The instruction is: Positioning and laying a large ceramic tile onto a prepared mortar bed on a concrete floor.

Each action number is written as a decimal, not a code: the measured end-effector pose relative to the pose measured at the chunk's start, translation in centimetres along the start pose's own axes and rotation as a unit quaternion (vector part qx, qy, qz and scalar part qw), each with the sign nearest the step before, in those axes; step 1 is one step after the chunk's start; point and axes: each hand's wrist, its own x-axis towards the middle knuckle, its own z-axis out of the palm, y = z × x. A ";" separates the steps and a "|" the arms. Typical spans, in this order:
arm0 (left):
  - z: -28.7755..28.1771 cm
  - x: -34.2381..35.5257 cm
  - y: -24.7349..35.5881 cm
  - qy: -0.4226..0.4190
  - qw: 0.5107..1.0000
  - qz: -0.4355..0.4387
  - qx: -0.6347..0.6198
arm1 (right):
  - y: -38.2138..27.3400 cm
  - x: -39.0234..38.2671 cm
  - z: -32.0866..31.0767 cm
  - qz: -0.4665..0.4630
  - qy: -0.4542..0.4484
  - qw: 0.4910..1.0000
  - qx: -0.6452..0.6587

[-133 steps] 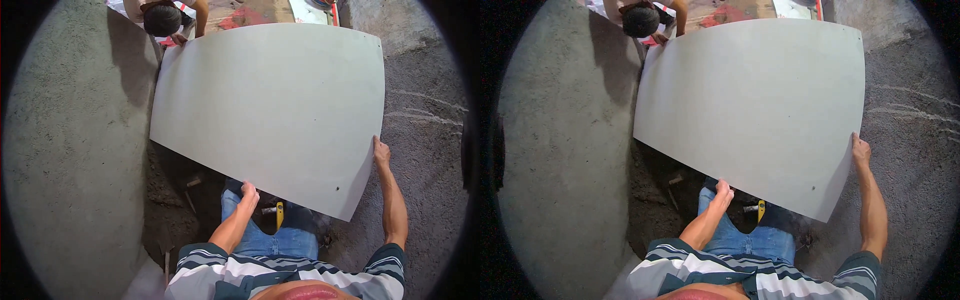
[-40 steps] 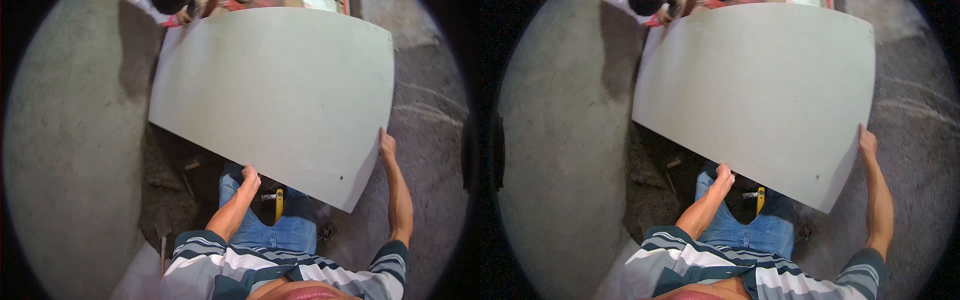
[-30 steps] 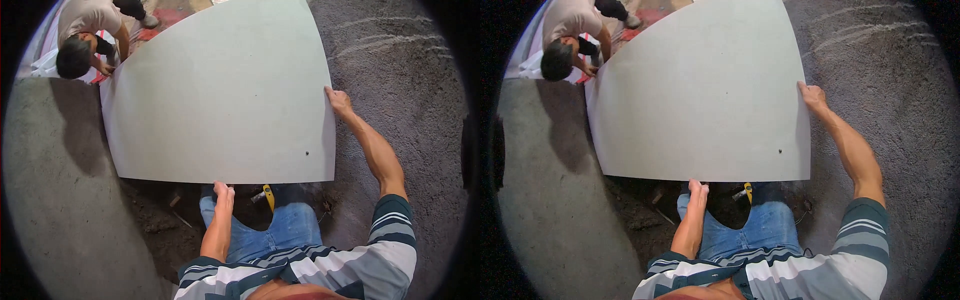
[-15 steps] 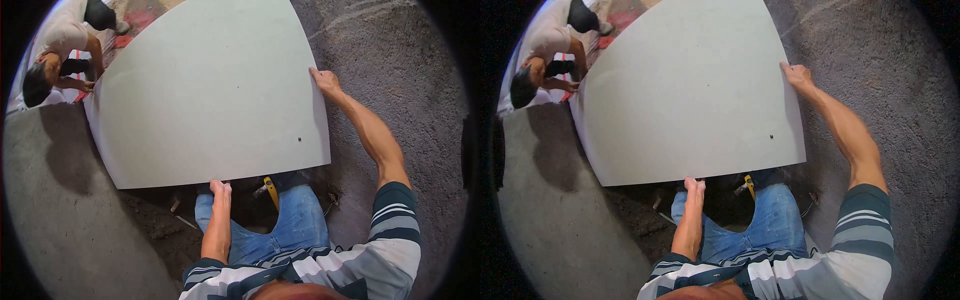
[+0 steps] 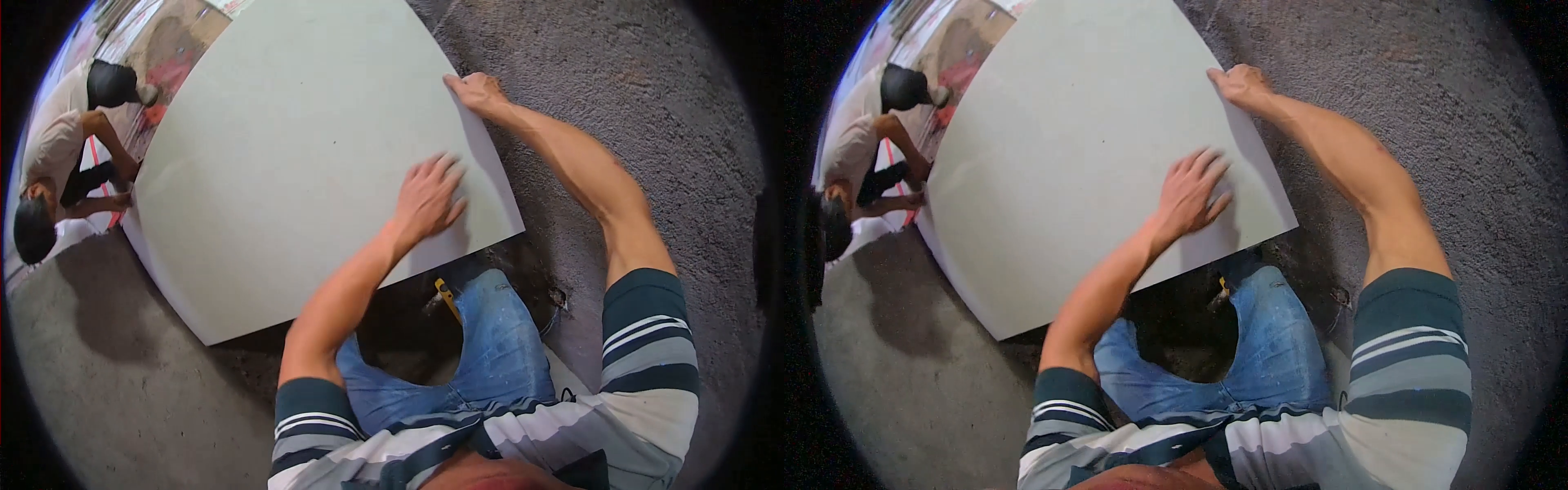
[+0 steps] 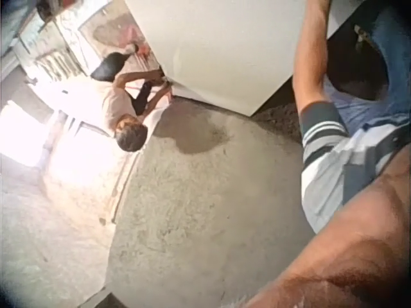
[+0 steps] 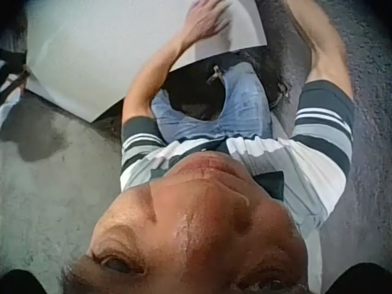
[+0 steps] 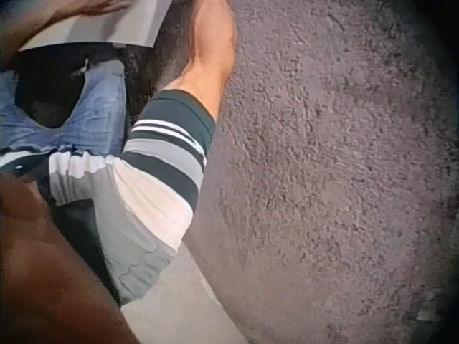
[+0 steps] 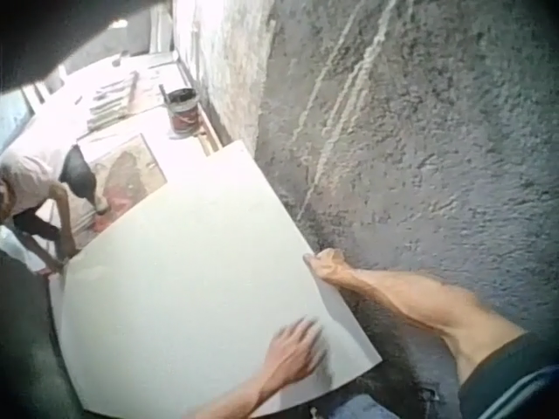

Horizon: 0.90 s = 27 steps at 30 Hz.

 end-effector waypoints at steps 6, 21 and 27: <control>3.8 11.1 1.7 -0.371 0.892 0.155 0.205 | 1.5 1.7 1.1 -0.010 -0.010 1.000 0.021; 12.3 14.2 -0.2 -0.381 0.890 0.164 0.189 | 6.4 5.6 4.9 -0.013 0.013 0.999 0.026; 16.8 12.6 -6.3 -0.386 0.824 0.280 0.307 | 5.2 2.8 4.8 -0.076 0.092 0.991 0.052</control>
